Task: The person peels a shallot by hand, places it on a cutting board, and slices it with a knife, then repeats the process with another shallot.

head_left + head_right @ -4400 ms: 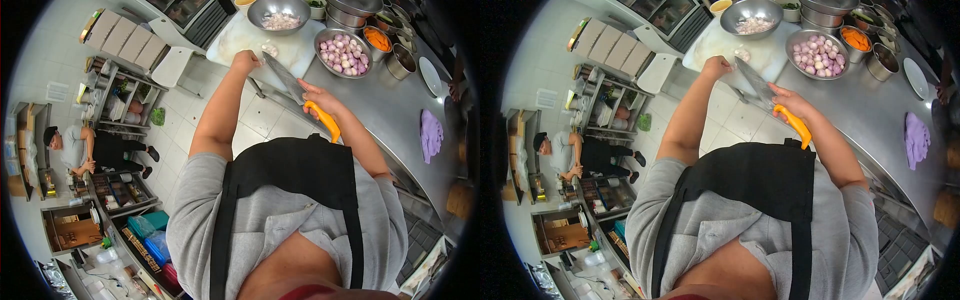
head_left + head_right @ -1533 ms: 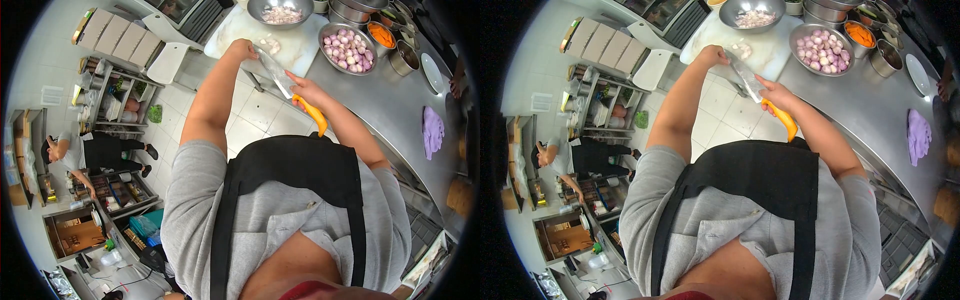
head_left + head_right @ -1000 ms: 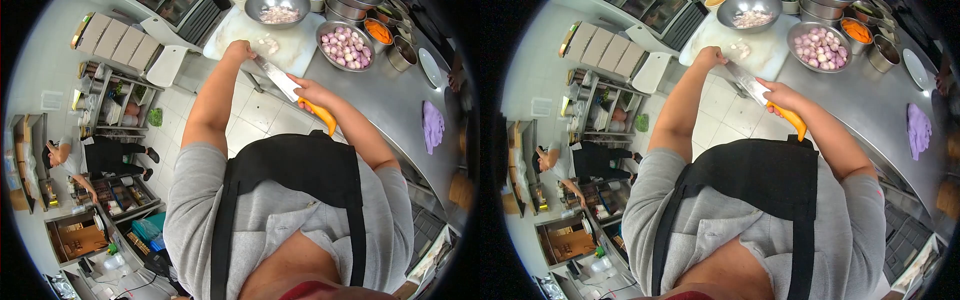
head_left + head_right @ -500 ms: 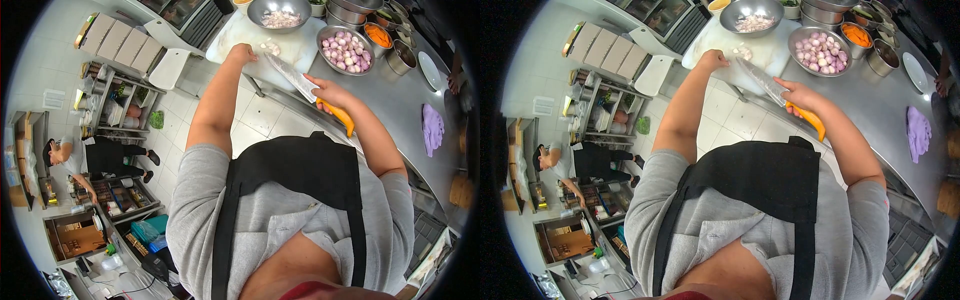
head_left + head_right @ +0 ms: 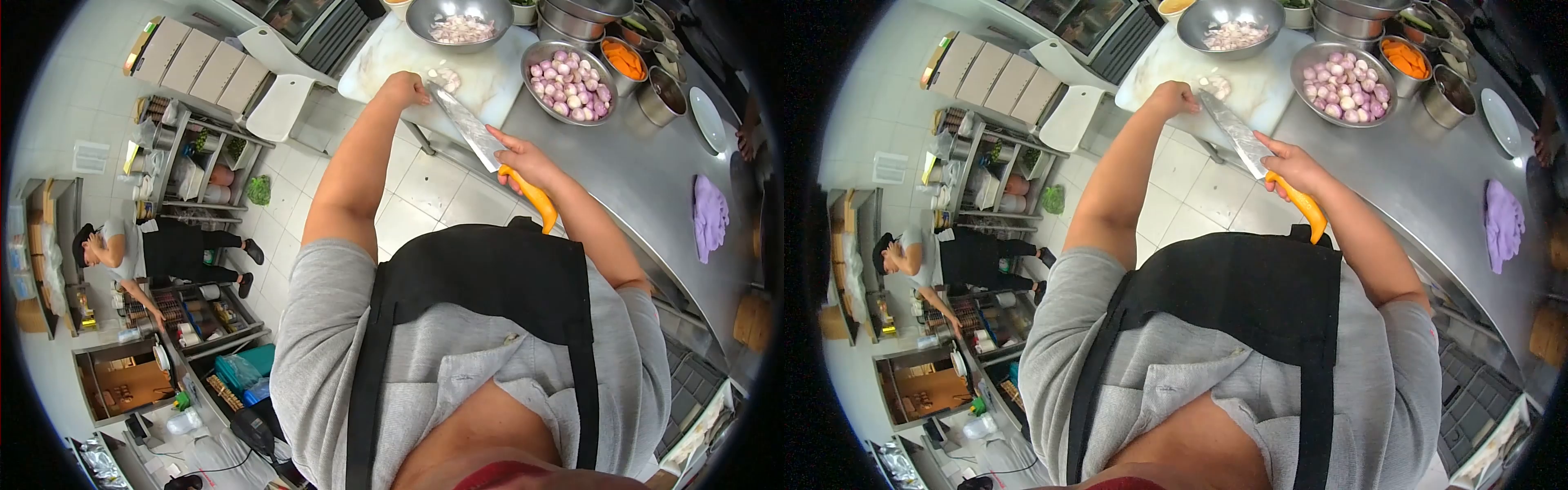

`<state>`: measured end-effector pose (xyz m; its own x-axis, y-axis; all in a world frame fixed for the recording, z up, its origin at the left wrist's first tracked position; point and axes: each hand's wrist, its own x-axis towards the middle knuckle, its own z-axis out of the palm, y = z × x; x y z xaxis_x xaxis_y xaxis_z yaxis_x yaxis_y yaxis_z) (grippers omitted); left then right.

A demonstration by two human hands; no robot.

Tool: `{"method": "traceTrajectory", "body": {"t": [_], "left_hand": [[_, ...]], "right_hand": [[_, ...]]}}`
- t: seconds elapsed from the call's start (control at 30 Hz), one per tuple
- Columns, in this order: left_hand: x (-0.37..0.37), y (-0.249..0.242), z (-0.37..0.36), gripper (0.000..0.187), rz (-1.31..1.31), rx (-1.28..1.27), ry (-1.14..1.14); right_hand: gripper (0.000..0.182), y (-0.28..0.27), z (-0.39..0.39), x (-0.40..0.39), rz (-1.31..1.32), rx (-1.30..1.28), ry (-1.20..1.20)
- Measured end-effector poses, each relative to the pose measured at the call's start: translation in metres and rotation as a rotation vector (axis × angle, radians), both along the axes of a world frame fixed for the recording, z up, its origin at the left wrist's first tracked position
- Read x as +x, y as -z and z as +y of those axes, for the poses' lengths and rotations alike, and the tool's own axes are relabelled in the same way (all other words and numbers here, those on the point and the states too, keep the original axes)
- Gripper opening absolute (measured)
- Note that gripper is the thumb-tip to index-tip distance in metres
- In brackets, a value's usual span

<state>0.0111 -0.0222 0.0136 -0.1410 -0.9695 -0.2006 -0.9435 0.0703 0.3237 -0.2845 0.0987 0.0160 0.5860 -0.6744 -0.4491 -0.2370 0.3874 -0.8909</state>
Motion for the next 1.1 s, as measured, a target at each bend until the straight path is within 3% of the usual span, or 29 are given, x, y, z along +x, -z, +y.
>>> {"method": "traceTrajectory", "body": {"t": [0.2, 0.87, 1.1], "left_hand": [[0.008, 0.013, -0.009, 0.026, 0.039, -0.022, 0.082], [0.008, 0.003, 0.000, 0.035, -0.025, -0.057, -0.030], [0.007, 0.005, 0.000, 0.035, -0.005, -0.065, -0.090]], "right_hand": [[0.055, -0.006, -0.003, 0.004, 0.042, -0.003, -0.017], [0.058, -0.009, -0.012, 0.012, 0.114, 0.003, -0.094], [0.058, -0.027, -0.015, -0.012, 0.238, -0.045, -0.231]]}}
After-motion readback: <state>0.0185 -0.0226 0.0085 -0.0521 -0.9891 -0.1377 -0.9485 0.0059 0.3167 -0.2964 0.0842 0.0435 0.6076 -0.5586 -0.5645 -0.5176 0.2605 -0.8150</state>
